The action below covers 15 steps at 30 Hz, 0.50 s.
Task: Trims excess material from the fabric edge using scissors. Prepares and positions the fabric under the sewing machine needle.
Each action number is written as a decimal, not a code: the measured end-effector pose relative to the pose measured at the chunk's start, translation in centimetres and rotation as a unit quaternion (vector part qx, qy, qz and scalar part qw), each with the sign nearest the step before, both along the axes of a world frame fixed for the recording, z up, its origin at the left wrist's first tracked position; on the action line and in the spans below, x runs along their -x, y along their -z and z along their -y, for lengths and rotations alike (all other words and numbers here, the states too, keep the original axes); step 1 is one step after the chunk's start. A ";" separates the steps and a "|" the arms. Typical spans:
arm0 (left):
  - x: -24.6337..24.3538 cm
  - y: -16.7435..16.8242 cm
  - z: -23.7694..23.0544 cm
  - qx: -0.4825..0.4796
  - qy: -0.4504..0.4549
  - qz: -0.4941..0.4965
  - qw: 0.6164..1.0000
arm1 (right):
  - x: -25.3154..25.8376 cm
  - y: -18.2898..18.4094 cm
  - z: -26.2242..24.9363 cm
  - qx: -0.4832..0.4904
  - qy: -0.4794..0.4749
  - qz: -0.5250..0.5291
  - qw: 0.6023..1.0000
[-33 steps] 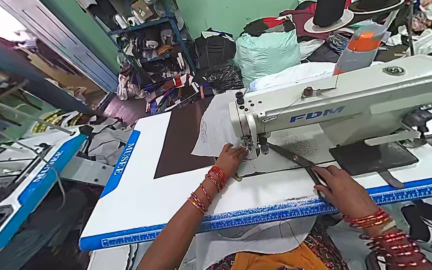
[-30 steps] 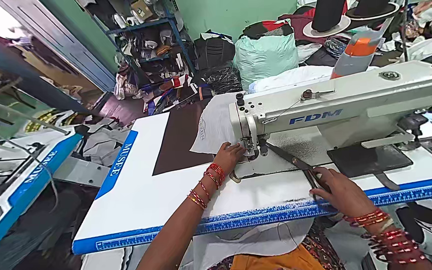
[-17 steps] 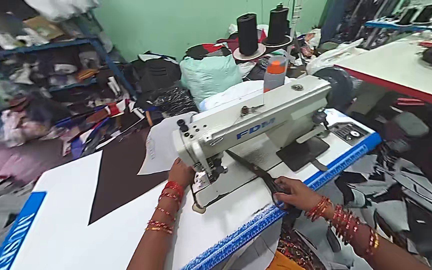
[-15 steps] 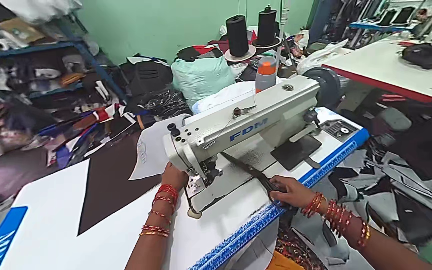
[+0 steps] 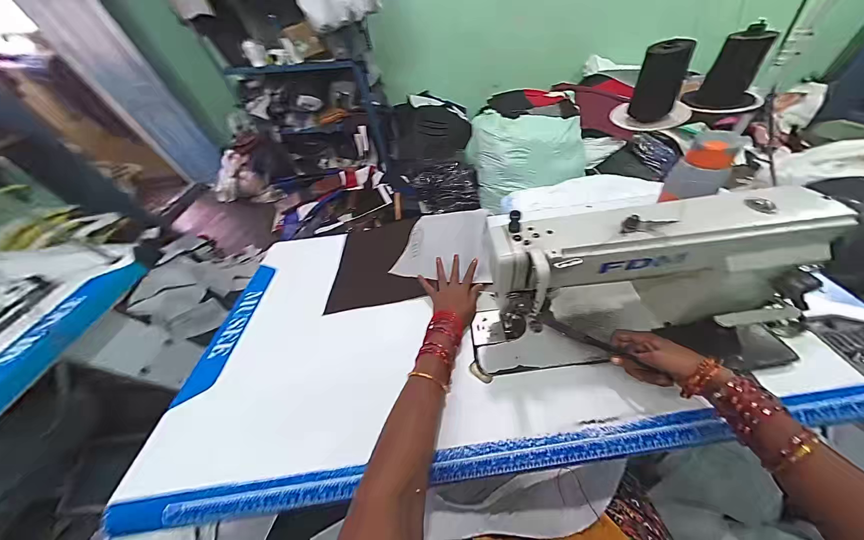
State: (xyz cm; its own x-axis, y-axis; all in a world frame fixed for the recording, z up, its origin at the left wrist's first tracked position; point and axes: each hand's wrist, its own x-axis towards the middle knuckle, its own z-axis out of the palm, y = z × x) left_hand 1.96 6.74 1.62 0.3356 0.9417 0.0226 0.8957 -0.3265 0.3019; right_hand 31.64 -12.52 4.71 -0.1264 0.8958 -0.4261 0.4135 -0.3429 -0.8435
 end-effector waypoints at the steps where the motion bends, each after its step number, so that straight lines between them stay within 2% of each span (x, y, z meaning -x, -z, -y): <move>1: 0.2 0.1 0.4 -0.006 -0.020 0.004 1.000 | 0.1 0.0 0.1 0.000 0.007 0.001 1.000; 4: 1.5 0.4 2.6 -0.015 -0.064 0.053 0.996 | 0.9 0.0 1.3 -0.010 0.071 0.016 0.997; 5: 2.1 0.5 3.5 -0.007 -0.068 0.073 0.995 | 1.6 0.0 1.9 -0.026 0.109 0.052 0.992; 7: 3.2 0.7 5.0 0.021 -0.066 0.087 0.994 | 2.9 0.6 2.9 -0.093 0.153 0.216 0.960; 9: 4.0 0.8 6.5 0.053 -0.051 0.074 0.995 | 3.5 1.7 3.8 -0.166 0.179 0.315 0.917; 12: 4.5 0.8 8.9 0.082 -0.021 0.031 0.996 | 4.0 3.2 4.4 -0.206 0.209 0.351 0.889; 15: 5.4 1.1 11.1 0.078 -0.004 0.009 0.997 | 4.6 3.1 5.0 -0.198 0.199 0.334 0.900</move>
State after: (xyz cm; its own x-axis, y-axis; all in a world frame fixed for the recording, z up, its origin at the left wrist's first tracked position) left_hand -3.43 -4.36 0.49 0.3283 0.9372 -0.1180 0.8924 -0.2668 0.3639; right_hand 27.05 -17.47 1.66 0.4033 0.9120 0.0748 0.7851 -0.3028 -0.5403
